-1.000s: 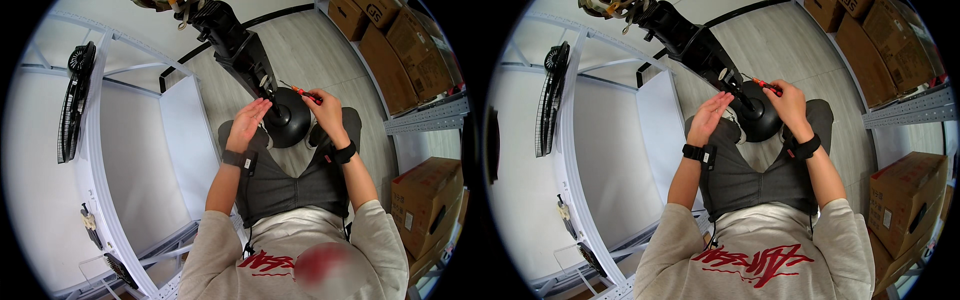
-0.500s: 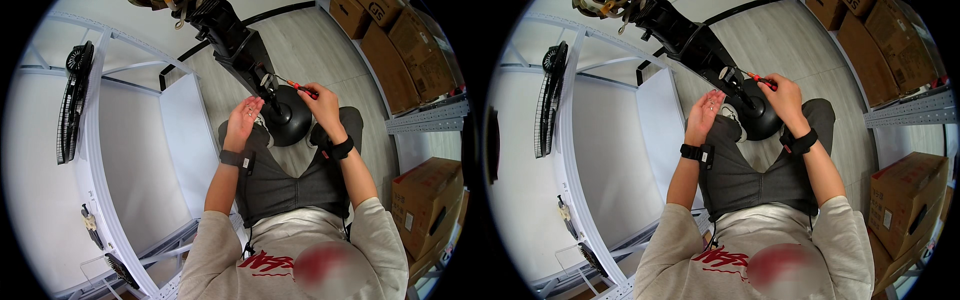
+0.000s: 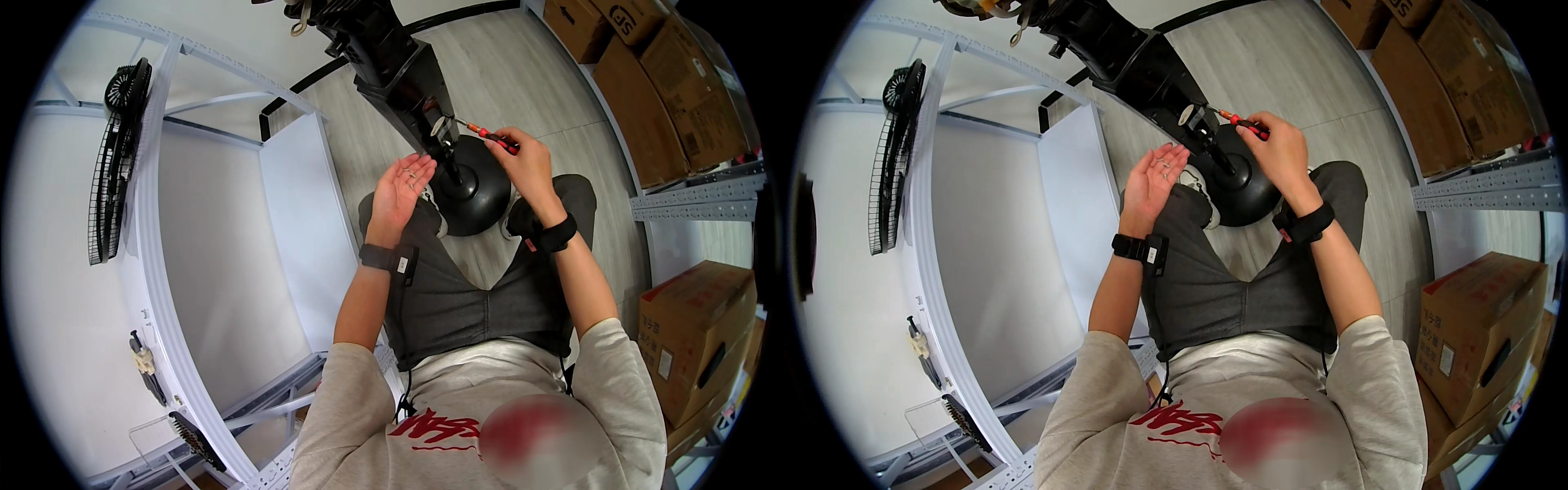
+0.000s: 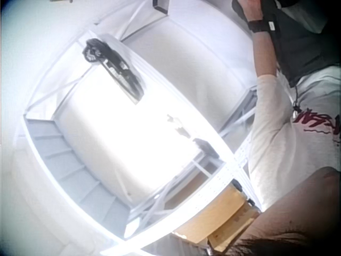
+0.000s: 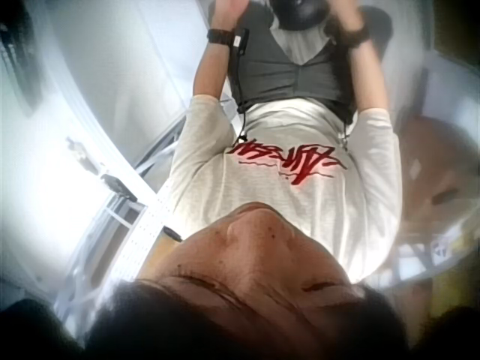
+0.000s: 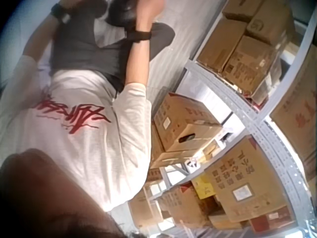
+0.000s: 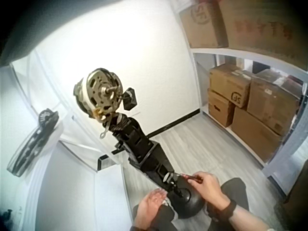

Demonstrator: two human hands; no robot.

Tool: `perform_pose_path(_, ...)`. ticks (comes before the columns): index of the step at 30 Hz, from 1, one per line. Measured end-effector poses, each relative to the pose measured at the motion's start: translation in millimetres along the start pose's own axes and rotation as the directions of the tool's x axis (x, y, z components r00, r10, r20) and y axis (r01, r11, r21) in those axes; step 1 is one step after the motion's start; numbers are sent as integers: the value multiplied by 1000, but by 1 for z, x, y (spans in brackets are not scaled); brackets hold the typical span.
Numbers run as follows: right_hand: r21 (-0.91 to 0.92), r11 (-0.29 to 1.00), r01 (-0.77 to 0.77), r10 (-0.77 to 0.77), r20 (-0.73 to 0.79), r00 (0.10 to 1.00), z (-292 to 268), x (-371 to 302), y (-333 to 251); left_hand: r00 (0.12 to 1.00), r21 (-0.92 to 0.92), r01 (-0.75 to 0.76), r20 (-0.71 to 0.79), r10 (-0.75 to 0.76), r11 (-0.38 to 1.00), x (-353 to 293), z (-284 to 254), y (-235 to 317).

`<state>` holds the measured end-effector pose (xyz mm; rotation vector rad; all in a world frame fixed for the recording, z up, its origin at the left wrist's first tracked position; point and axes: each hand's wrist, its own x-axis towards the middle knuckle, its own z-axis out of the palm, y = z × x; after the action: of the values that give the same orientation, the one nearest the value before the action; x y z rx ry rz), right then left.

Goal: The person assembles a standing fan by connecting internal wires, securing the motor housing, and fastening the base with screws. They use a screwdriver to tighten multiple screws on the fan's base and body.

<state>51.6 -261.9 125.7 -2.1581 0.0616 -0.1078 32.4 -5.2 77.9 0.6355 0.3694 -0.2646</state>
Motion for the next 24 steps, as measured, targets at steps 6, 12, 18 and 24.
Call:
perform_pose_path(6,44,998,52,-51,-27,998,3,-1,6,999,-15,13,53,-12,1000,0,-7,1)
perform_pose_path(12,2,987,160,-159,-92,983,7,-3,11,994,91,-13,113,3,996,-3,-11,0)
perform_pose_path(18,-34,978,205,-207,-112,972,10,-7,6,992,47,26,123,-32,999,-4,-17,-4)
perform_pose_path(24,-44,990,131,-132,-22,991,14,4,15,981,-65,77,181,-64,995,-3,-21,-6)
